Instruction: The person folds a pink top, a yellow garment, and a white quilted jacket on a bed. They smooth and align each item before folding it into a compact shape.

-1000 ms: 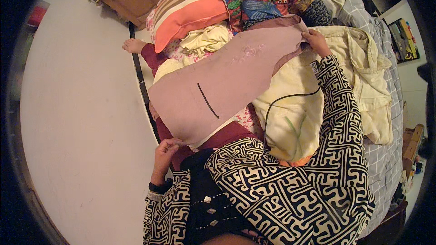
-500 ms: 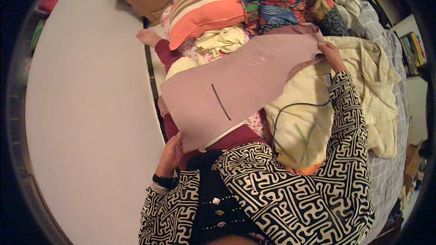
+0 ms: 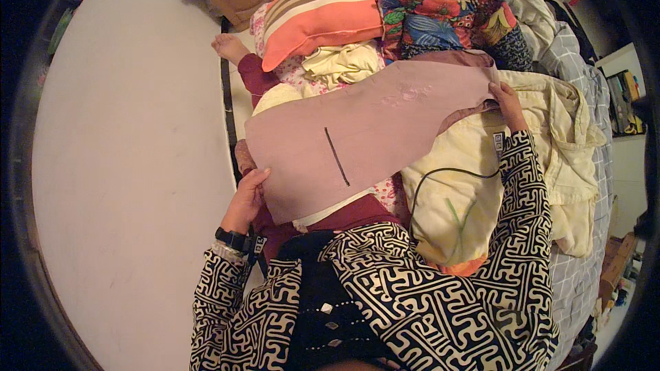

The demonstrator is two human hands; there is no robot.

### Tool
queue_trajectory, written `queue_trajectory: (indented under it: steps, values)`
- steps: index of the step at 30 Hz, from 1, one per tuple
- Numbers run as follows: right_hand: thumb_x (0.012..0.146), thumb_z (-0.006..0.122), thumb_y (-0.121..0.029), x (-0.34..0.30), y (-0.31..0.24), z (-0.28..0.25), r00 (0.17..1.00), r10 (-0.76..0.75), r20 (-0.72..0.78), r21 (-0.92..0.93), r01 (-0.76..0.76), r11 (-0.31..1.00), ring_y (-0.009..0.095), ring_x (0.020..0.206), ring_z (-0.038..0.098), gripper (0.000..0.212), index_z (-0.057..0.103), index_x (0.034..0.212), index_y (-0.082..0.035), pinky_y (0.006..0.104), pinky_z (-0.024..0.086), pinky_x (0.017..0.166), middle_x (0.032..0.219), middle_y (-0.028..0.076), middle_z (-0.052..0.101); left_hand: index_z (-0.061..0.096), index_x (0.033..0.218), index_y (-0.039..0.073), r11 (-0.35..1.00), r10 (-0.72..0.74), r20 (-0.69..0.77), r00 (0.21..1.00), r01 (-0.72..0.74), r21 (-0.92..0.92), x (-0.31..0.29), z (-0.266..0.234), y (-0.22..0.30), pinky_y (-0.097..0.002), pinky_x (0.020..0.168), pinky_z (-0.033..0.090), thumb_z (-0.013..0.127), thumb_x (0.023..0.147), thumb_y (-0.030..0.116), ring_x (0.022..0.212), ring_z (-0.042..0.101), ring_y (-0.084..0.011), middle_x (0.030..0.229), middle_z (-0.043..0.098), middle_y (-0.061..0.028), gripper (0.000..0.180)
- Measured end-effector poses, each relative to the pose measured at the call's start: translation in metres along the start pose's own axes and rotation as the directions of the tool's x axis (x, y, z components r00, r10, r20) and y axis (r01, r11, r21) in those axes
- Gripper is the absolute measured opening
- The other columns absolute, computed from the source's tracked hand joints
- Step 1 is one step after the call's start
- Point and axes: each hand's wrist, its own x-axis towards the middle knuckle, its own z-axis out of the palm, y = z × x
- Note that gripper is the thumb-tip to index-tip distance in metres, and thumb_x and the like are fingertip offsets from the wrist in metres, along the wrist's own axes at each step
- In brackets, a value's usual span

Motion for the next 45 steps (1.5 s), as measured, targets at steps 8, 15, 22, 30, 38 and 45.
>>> queue_trajectory:
  steps: [8,15,22,30,38,45]
  values:
    - [0.094,0.061,-0.020,-0.020,-0.024,0.021,0.999,0.041,-0.013,0.026,-0.041,0.999,0.011,0.090,0.062,0.030,0.062,0.116,0.001,0.0251,0.049,0.081,0.102,0.003,0.067,0.055,0.124,0.002,0.988,0.093,-0.020,0.996,-0.089,0.127,-0.012,0.020,0.010,-0.0345,0.096,0.046,0.062,0.091,0.022,0.108,0.060,-0.0188,0.118,0.063,-0.0063,0.039]
    - [0.094,0.062,-0.021,-0.014,-0.043,0.009,0.983,-0.167,-0.080,0.060,0.172,0.983,0.011,0.091,0.062,0.029,0.063,0.113,0.000,0.0240,0.048,0.082,0.101,0.004,0.067,0.053,0.127,0.001,0.919,0.323,-0.079,0.943,-0.293,0.263,0.010,0.009,0.013,-0.0329,0.092,0.047,0.066,0.087,0.014,0.103,0.061,-0.0175,0.116,0.064,-0.0069,0.043]
    - [0.092,0.060,-0.015,-0.026,-0.040,0.020,0.958,-0.134,-0.254,-0.478,-0.004,0.878,0.018,0.095,0.065,0.038,0.058,0.127,-0.002,0.0303,0.050,0.084,0.104,0.012,0.068,0.053,0.127,0.001,0.662,0.530,-0.260,0.807,-0.203,0.722,-0.004,0.031,0.018,-0.0339,0.097,0.044,0.067,0.086,0.010,0.112,0.057,-0.0191,0.123,0.060,-0.0114,0.044]
    - [0.090,0.058,-0.011,-0.125,-0.062,0.101,0.871,-0.278,0.404,-0.323,0.421,0.848,0.023,0.093,0.066,0.022,0.067,0.108,-0.002,0.0343,0.050,0.085,0.097,0.010,0.069,0.053,0.131,0.006,-0.071,0.471,0.552,0.688,-0.594,0.801,-0.037,0.065,-0.005,-0.0480,0.114,0.026,0.072,0.077,0.013,0.139,0.033,-0.0364,0.144,0.042,-0.0167,0.058]
    - [0.091,0.064,-0.028,-0.145,-0.060,0.146,0.805,0.317,0.501,-0.404,-0.107,0.909,0.009,0.061,0.055,0.026,0.067,0.091,-0.003,0.0239,0.045,0.057,0.071,0.000,0.061,0.057,0.127,0.010,-0.139,0.441,0.594,0.673,-0.602,0.786,-0.035,0.069,-0.022,-0.0517,0.113,0.027,0.067,0.075,0.009,0.138,0.035,-0.0373,0.143,0.044,-0.0158,0.053]
    - [0.094,0.061,-0.029,-0.132,-0.082,0.154,0.897,0.096,0.432,-0.182,-0.018,0.983,0.007,0.059,0.052,0.024,0.064,0.081,-0.008,0.0225,0.041,0.054,0.069,-0.003,0.058,0.064,0.119,0.008,0.117,0.497,0.499,0.710,-0.625,0.772,-0.026,0.063,-0.018,-0.0447,0.111,0.032,0.059,0.084,0.006,0.132,0.044,-0.0348,0.130,0.057,-0.0157,0.036]
